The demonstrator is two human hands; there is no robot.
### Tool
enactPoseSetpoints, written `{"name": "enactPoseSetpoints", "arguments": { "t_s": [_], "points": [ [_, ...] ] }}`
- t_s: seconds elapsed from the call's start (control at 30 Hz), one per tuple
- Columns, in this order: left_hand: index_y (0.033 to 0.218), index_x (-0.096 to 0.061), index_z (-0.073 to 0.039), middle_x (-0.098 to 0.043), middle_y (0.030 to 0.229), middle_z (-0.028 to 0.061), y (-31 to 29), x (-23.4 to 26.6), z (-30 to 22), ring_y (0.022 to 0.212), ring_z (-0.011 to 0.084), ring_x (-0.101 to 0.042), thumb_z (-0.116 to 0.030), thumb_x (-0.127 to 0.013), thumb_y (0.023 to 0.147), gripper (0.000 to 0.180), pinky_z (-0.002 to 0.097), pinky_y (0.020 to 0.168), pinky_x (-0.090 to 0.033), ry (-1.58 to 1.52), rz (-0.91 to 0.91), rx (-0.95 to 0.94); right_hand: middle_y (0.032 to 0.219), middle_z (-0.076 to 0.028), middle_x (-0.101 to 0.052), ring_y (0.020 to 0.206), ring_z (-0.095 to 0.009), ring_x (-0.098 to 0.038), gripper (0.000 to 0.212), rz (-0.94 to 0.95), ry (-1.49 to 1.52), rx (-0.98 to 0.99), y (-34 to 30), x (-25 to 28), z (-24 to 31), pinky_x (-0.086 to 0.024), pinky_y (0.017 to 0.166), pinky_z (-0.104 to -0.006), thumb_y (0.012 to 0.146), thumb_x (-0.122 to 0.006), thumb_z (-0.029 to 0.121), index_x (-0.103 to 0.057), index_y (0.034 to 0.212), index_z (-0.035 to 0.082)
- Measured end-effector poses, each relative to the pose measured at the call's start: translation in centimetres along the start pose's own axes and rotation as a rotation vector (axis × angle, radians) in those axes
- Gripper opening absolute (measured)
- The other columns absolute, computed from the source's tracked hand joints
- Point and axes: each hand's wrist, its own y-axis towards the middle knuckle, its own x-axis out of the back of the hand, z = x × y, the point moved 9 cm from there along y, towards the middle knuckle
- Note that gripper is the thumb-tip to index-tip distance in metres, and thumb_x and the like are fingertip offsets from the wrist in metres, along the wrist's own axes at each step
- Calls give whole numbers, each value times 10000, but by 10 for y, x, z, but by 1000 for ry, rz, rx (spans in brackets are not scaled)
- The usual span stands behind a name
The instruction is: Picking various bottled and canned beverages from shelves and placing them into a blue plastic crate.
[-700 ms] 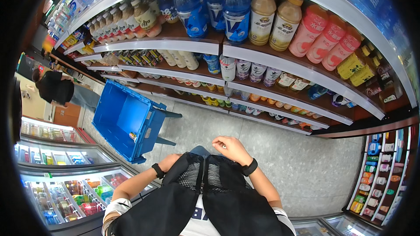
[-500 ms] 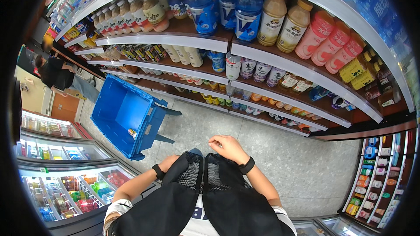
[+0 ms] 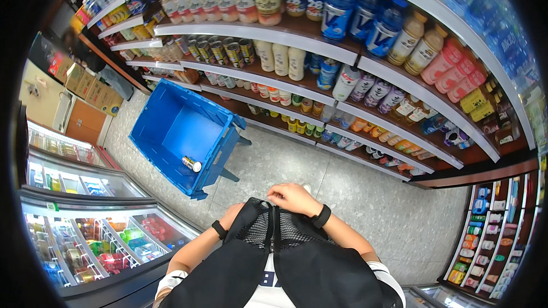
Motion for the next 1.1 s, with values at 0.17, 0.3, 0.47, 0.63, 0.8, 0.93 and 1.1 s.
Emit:
{"name": "enactPoseSetpoints", "arguments": {
  "t_s": [0.17,0.3,0.47,0.63,0.8,0.93,1.1],
  "points": [
    [989,-639,-87,-675,945,173,7,-22,31,873,373,-640,-337,-591,790,324,440,741,-498,-163,64,30,917,-109,-683,825,-276,-662,186,134,-142,65,7,-56,33,-517,729,-351,866,-614,202,-658,986,67],
    [1024,-657,-134,-679,973,167,1,-33,43,890,367,-643,-348,-583,797,320,439,754,-499,-68,223,-24,893,-115,-679,813,-262,-666,184,62,-55,2,-2,-69,39,-518,722,-348,869,-625,197,-657,987,60],
    [1115,-649,-157,-681,1013,152,-25,-46,51,935,358,-640,-330,-582,806,360,434,770,-502,-143,226,-87,865,-115,-673,795,-250,-671,177,90,-69,-100,-17,-97,36,-520,705,-338,875,-627,197,-659,986,62],
    [1173,-615,-143,-657,1110,142,-43,-37,53,1004,348,-619,-301,-568,834,376,406,831,-488,-344,254,-76,883,-123,-678,787,-257,-673,194,76,-40,-137,-10,-114,42,-521,708,-336,875,-631,198,-657,990,44],
    [1161,-608,-90,-649,1144,128,-65,-41,62,1057,306,-611,-282,-560,858,362,366,882,-467,-515,225,-131,892,-125,-682,792,-260,-671,203,135,-77,-82,2,-139,51,-521,714,-341,871,-624,194,-652,997,37],
    [1183,-596,-70,-642,1165,121,-74,-46,69,1069,238,-606,-244,-561,877,353,328,921,-447,-714,263,-62,919,-113,-682,806,-284,-660,205,180,-127,-17,8,-152,60,-511,709,-376,869,-598,199,-643,1005,52],
    [1299,-509,-29,-558,1296,81,-95,-41,69,1153,143,-518,-185,-576,880,453,302,1005,-398,-897,334,-203,918,-114,-681,815,-293,-656,206,201,-133,-57,6,-157,61,-507,718,-386,876,-597,211,-644,1014,66]
  ]
}}
